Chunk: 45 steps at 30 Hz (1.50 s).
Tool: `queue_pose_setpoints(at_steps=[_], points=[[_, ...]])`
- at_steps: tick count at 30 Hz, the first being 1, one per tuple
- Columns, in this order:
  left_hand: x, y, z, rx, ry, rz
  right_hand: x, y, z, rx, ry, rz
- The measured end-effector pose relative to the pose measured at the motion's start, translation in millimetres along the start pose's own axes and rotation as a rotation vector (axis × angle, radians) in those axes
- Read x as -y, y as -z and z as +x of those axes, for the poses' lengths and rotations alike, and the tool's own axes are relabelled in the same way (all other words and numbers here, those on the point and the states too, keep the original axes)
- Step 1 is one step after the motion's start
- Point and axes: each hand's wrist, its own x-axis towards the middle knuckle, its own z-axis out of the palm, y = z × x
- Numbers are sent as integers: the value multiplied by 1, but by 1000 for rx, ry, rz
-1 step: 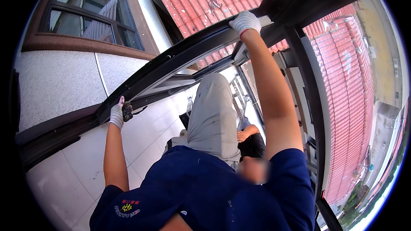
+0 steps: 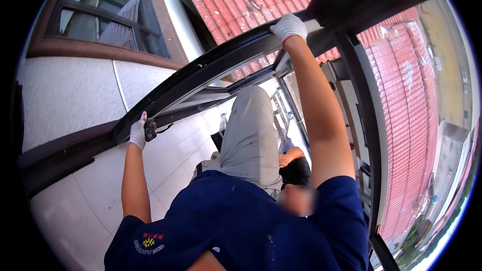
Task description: The person installs a black rubber seal strip into the groove of a window frame. They press the strip into place along the top and side edges of the frame while standing on a ladder.
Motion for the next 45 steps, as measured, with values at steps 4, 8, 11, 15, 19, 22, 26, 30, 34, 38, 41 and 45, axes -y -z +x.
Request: queue_pose_setpoints(at_steps=[4, 8, 11, 15, 19, 22, 26, 30, 34, 38, 41, 45], points=[[-11, -3, -9, 27, -12, 93, 8, -6, -5, 16, 33, 20], [-5, 0, -9, 9, 1, 23, 21, -12, -13, 2, 29, 27], [-5, 0, -2, -27, 62, 10, 24, -18, -12, 23, 23, 28], [-8, -4, -17, 20, -26, 62, 13, -28, -5, 26, 75, 118], [-13, 3, -27, 19, -169, 591, -12, -50, -11, -187, 317, 503], [-24, -1, -39, -51, -244, 916, 5, -39, -70, -335, 174, 724], [15, 0, -40, 136, -76, 172, -23, -92, -112, -525, 402, 514], [54, 8, -50, 21, -144, 127, -42, -134, -166, -364, 295, 551], [59, 33, -45, -187, -342, 122, -22, -146, -217, -329, 418, 589], [25, 61, -42, -282, -293, 180, -4, -143, -229, -293, 536, 542], [-15, 69, -60, -345, -308, 548, -14, -152, -220, -204, 418, 709], [-39, 71, -62, -309, -232, 757, -18, -151, -222, -261, 469, 638]])
